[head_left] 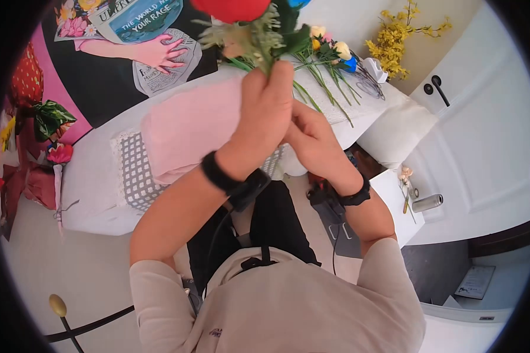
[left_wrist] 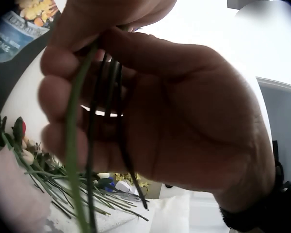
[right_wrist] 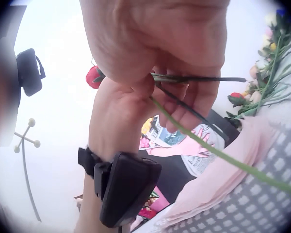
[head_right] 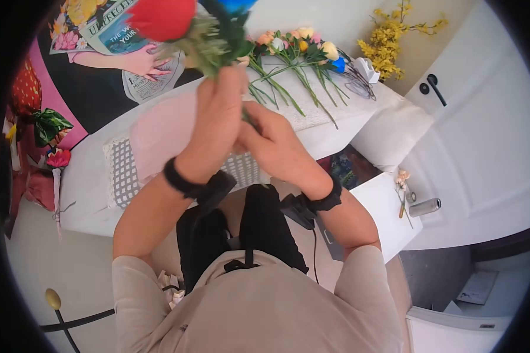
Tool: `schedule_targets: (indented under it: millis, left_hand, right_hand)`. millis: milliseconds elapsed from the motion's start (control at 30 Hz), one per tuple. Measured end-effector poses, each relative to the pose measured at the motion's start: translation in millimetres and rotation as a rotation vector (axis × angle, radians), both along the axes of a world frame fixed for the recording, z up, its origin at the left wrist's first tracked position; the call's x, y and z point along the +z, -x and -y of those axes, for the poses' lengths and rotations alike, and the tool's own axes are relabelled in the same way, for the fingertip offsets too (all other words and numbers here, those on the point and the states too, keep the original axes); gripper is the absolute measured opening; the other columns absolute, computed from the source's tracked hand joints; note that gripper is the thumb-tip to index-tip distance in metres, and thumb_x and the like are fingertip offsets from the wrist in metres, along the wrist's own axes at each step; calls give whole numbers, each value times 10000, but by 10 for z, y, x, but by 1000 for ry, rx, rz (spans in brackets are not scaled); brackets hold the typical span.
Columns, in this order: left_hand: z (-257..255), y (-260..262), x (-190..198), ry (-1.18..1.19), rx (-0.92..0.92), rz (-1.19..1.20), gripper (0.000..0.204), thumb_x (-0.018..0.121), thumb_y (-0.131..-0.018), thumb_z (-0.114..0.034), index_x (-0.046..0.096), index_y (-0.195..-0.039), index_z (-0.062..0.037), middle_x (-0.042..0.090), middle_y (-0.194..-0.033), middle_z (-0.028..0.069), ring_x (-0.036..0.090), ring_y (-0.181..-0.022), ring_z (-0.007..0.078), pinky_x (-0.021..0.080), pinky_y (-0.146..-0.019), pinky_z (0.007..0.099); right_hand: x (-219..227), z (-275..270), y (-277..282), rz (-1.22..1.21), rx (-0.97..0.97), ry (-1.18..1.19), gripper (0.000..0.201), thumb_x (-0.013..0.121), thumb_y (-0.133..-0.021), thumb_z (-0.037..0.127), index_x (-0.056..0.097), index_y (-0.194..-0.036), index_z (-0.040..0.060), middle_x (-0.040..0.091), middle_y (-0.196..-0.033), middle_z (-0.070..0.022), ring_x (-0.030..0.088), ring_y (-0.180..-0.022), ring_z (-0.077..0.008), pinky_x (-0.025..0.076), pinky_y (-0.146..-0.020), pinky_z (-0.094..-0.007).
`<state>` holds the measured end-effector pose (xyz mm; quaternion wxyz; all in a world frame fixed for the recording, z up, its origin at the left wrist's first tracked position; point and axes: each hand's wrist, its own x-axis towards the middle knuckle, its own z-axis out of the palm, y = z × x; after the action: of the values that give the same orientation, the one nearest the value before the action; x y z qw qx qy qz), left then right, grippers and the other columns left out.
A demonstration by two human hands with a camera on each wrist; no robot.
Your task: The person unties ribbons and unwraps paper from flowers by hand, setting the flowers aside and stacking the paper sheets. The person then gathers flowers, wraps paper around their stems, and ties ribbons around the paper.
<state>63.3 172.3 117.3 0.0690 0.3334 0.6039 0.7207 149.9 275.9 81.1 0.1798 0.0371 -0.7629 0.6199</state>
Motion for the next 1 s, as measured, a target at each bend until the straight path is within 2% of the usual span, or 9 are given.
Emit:
schedule_targets:
  millis: [133, 200, 267, 367, 433, 500, 633, 767, 1000]
  left_hand:
    - [-440, 132, -70, -46, -96, 101, 429, 491, -1043, -428, 505, -858, -41, 491, -881, 71, 449, -625, 169, 406, -472, 336]
    - [-570, 110, -59, -33, -184, 249, 430, 491, -1038, -432, 501, -847, -46, 475, -874, 63, 442, -621, 168, 397, -467, 338]
    - [-731, 162, -152, -86, -260, 343, 422, 491, -1037, -433, 499, -851, -54, 458, -876, 44, 471, -696, 169, 441, -602, 322]
    - [-784, 194, -115, -66, -230, 254, 405, 516, -1041, -425, 552, -917, -41, 506, -904, 38, 517, -816, 153, 448, -740, 286]
    - [-749, 259, -106, -43, -257, 211, 378, 543, -1044, -401, 575, -964, -33, 534, -932, 36, 524, -867, 132, 448, -772, 273]
    - [-647, 352, -130, -21, -287, 159, 356, 571, -1046, -377, 598, -1011, -25, 562, -960, 34, 531, -918, 112, 448, -804, 260]
    - [207, 641, -308, 86, -231, -110, 102, 641, -987, -102, 590, -1027, -24, 541, -910, -1, 498, -863, 67, 442, -757, 258]
    - [1266, 862, -552, 308, 73, -373, 47, 592, -992, -55, 581, -1013, -15, 536, -918, -20, 502, -890, 74, 435, -799, 252]
    - [2605, 1027, -1037, 524, 273, -38, 26, 553, -974, -22, 531, -962, -28, 484, -853, -15, 450, -817, 80, 396, -737, 248]
  right_hand:
    - [-45, -271, -71, -24, -168, -57, 213, 593, -1059, 175, 620, -1124, -26, 702, -892, -87, 671, -809, -149, 522, -730, -299]
    - [18, -391, -141, 60, -276, -361, 222, 567, -1077, 203, 606, -1101, -14, 701, -847, -101, 680, -799, -178, 519, -735, -320]
    - [-78, -440, -95, 7, -314, -322, 235, 553, -1085, 223, 587, -1090, -10, 692, -806, -120, 673, -747, -199, 514, -693, -360]
    - [-73, -443, -38, 109, -419, -256, 238, 557, -1082, 221, 568, -1081, -17, 693, -798, -186, 690, -708, -315, 507, -657, -431]
    - [-161, -557, 109, -159, -640, -539, 247, 554, -1083, 223, 557, -1042, -20, 674, -801, -276, 672, -728, -470, 493, -642, -499]
    - [-60, -754, 244, -179, -700, -596, 256, 559, -1079, 223, 559, -1027, -27, 668, -812, -302, 659, -767, -508, 494, -658, -522]
    - [10, -1548, 567, -114, -856, -784, 270, 570, -1064, 223, 620, -1038, -40, 647, -847, -314, 639, -822, -483, 493, -714, -504]
    - [-203, -2110, 911, -11, -930, -915, 305, 560, -1055, 246, 616, -1020, -52, 665, -865, -328, 669, -860, -495, 500, -749, -560]
    - [-752, -2424, 1288, 294, -935, -1030, 238, 581, -975, 218, 652, -970, -9, 748, -947, -277, 735, -916, -471, 580, -828, -564]
